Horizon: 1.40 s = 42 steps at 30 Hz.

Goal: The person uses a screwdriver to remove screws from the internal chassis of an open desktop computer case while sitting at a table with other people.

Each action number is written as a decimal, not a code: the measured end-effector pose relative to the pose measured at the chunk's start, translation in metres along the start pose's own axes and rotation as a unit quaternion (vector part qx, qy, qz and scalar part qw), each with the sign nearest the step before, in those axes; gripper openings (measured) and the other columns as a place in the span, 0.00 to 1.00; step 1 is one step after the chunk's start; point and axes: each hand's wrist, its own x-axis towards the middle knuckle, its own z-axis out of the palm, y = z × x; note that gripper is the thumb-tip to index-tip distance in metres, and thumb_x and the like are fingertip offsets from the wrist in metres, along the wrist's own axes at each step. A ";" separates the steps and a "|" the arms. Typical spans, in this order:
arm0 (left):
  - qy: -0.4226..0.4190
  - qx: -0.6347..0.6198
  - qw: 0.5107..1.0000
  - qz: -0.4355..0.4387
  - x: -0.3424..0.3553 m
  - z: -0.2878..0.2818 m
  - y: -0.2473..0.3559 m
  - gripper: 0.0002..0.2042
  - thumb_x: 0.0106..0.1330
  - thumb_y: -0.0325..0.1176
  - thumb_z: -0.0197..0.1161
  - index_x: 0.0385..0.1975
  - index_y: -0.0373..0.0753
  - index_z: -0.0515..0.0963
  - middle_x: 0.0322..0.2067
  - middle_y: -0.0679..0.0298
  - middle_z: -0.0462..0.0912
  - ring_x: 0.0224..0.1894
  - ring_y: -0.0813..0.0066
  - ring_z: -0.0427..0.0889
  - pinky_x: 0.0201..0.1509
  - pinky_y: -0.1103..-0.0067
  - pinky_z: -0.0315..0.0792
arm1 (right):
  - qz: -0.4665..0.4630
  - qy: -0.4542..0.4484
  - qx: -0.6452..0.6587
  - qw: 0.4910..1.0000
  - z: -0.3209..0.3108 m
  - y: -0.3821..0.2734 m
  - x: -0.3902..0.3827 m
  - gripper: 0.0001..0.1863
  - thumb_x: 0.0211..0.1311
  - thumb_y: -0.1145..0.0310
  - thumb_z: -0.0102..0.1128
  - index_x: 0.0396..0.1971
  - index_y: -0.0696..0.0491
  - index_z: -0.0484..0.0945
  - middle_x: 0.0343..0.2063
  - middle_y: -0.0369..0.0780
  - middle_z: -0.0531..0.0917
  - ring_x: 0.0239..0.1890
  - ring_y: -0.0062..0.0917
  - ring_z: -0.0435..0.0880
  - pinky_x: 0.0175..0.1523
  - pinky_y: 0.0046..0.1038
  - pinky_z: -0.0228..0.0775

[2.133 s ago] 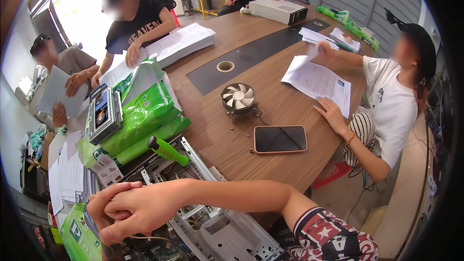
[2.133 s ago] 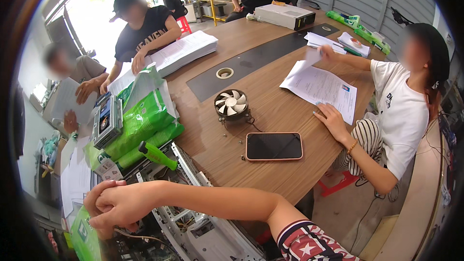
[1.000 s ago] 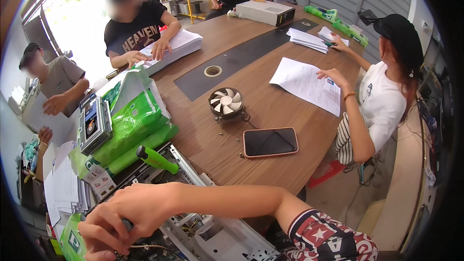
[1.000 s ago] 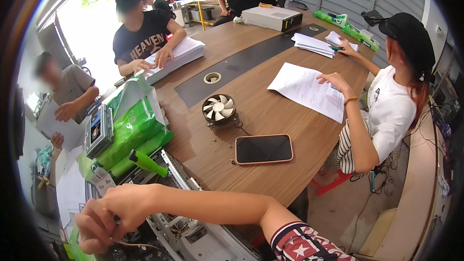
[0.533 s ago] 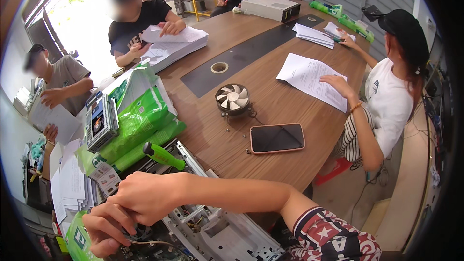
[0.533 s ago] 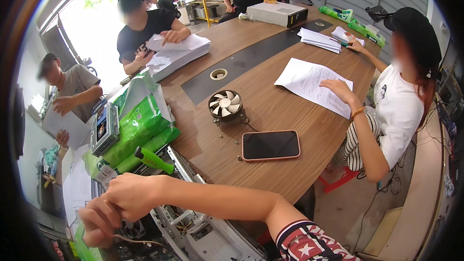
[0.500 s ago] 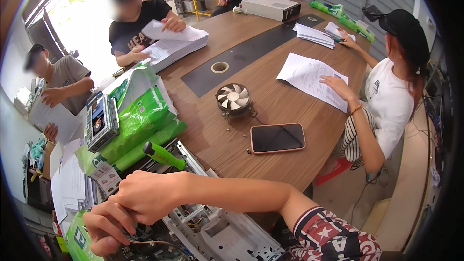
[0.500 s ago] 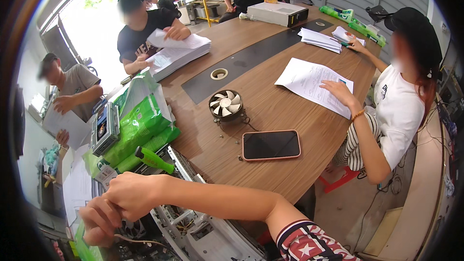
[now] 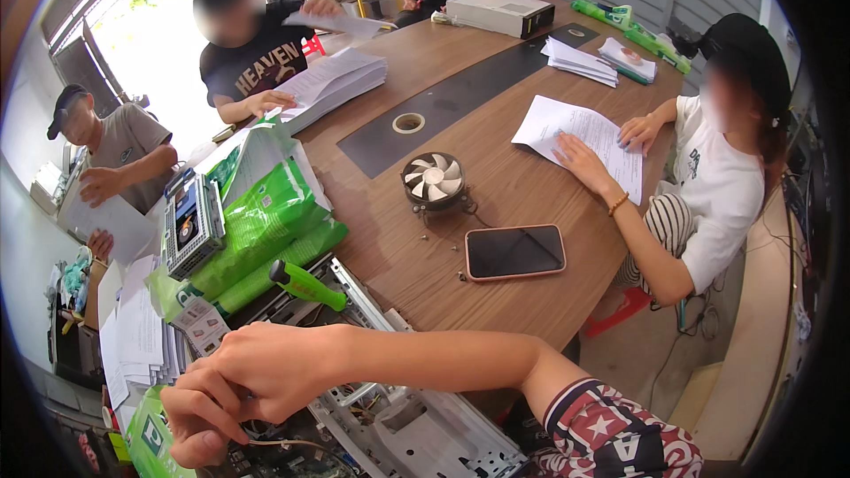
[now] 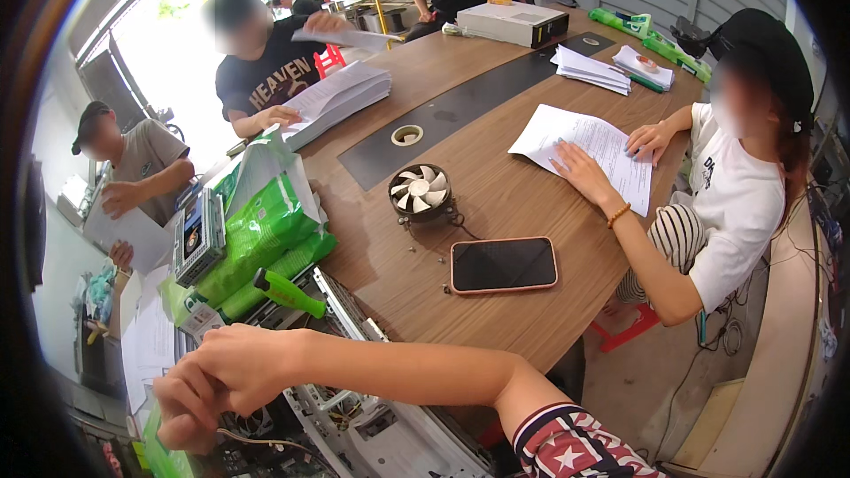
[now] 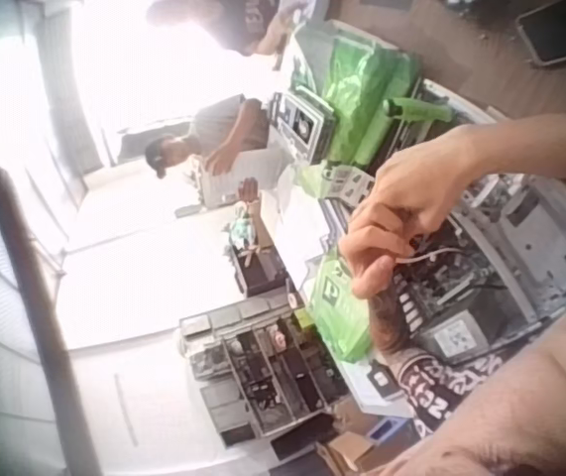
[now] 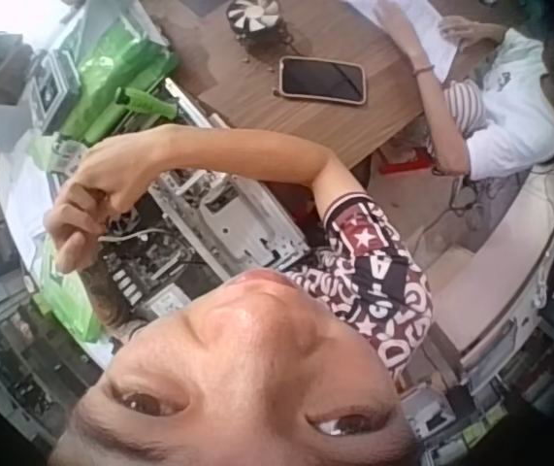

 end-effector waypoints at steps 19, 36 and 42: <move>0.080 0.002 0.996 -0.047 -0.002 0.016 0.004 0.13 0.48 0.39 0.62 0.13 0.34 0.76 0.23 0.55 0.80 0.31 0.62 0.78 0.34 0.73 0.68 | -0.018 -0.006 -0.061 0.998 0.000 -0.010 -0.002 0.45 0.51 0.68 0.67 0.68 0.67 0.57 0.44 0.50 0.82 0.49 0.47 0.81 0.51 0.42 0.73; 0.165 -0.023 0.975 -0.146 -0.020 0.009 0.003 0.15 0.40 0.39 0.64 0.09 0.38 0.66 0.32 0.53 0.81 0.39 0.62 0.79 0.42 0.70 0.71 | 0.003 0.035 -0.176 0.984 0.000 -0.011 0.002 0.29 0.50 0.68 0.65 0.55 0.62 0.74 0.38 0.47 0.84 0.41 0.41 0.85 0.43 0.38 0.78; 0.158 0.005 0.977 -0.142 -0.015 0.010 -0.002 0.14 0.41 0.38 0.64 0.10 0.38 0.67 0.31 0.53 0.81 0.37 0.63 0.79 0.41 0.70 0.71 | -0.040 -0.007 -0.078 0.996 0.002 -0.009 0.002 0.42 0.54 0.72 0.61 0.69 0.66 0.57 0.49 0.51 0.80 0.55 0.44 0.78 0.58 0.39 0.71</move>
